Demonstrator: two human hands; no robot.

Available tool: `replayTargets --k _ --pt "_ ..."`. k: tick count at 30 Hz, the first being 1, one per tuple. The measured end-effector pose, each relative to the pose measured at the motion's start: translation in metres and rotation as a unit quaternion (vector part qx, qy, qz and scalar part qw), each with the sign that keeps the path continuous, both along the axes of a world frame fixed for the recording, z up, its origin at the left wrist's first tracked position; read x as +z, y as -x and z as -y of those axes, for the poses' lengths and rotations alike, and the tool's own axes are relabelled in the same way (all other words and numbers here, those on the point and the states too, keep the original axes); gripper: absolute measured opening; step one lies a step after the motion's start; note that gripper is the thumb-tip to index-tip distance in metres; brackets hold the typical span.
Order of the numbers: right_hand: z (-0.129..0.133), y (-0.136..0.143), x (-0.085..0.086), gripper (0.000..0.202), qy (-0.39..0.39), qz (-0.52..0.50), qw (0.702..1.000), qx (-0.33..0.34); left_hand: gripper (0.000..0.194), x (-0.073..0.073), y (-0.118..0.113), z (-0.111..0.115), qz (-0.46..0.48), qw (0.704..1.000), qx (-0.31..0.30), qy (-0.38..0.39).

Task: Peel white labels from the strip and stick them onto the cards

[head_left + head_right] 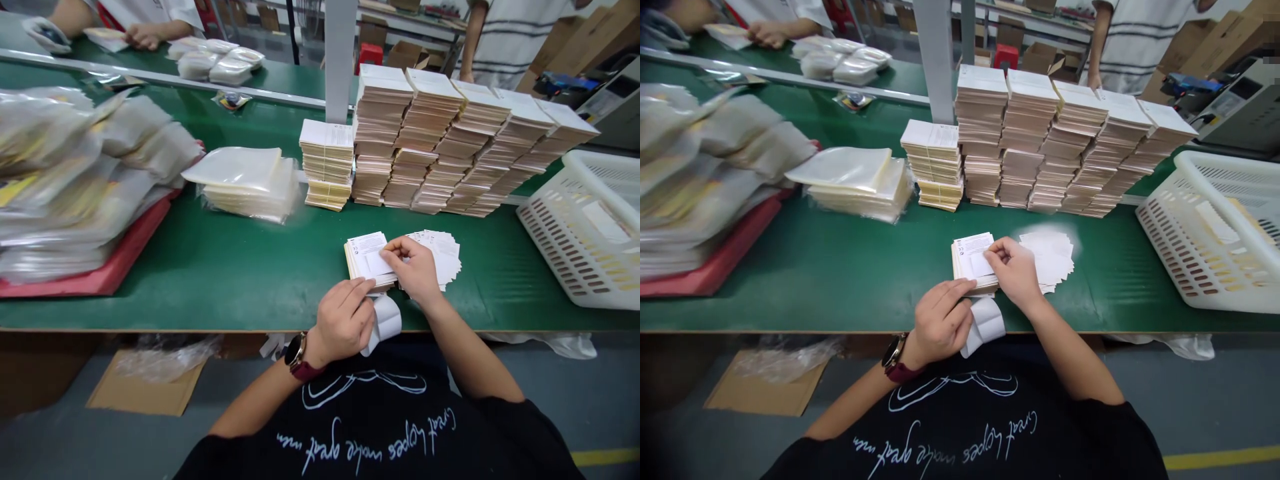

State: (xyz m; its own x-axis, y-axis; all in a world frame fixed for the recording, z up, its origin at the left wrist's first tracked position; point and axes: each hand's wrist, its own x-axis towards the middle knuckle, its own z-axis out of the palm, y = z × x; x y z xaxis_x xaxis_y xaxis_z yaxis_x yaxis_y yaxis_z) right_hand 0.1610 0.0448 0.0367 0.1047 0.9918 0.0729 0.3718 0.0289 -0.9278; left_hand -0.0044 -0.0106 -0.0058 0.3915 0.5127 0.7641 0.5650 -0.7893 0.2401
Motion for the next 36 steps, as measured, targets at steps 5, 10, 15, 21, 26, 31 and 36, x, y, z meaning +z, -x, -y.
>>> replayTargets --k 5,10,15,21,26,31,36 --pt "-0.003 -0.003 0.005 0.01 -0.016 0.022 1.0 0.0 0.012 -0.001 0.0 -0.001 -0.003 1.0 -0.003 0.004" --pt "-0.01 -0.006 0.002 0.009 -0.006 0.028 0.999 0.038 0.011 0.0 -0.001 -0.002 0.003 1.0 -0.006 0.008" --pt "-0.007 0.001 -0.005 0.009 -0.065 0.193 0.977 0.059 0.011 0.0 -0.001 -0.002 -0.001 1.0 -0.006 0.014" --pt "-0.001 0.001 0.006 0.03 -0.086 0.412 0.907 0.0 0.011 -0.001 -0.001 -0.002 0.004 1.0 -0.003 0.017" --pt "-0.015 -0.019 -0.004 0.029 0.079 0.182 0.979 0.055 0.01 -0.001 -0.001 -0.002 -0.001 1.0 -0.014 0.019" --pt "-0.023 -0.022 -0.014 0.022 0.078 0.052 0.993 0.07 0.008 -0.001 -0.001 -0.004 -0.03 0.999 -0.011 0.011" --pt "-0.016 -0.021 -0.004 0.019 0.028 0.134 0.99 0.039 0.007 -0.002 -0.002 -0.005 -0.041 0.999 -0.013 0.011"
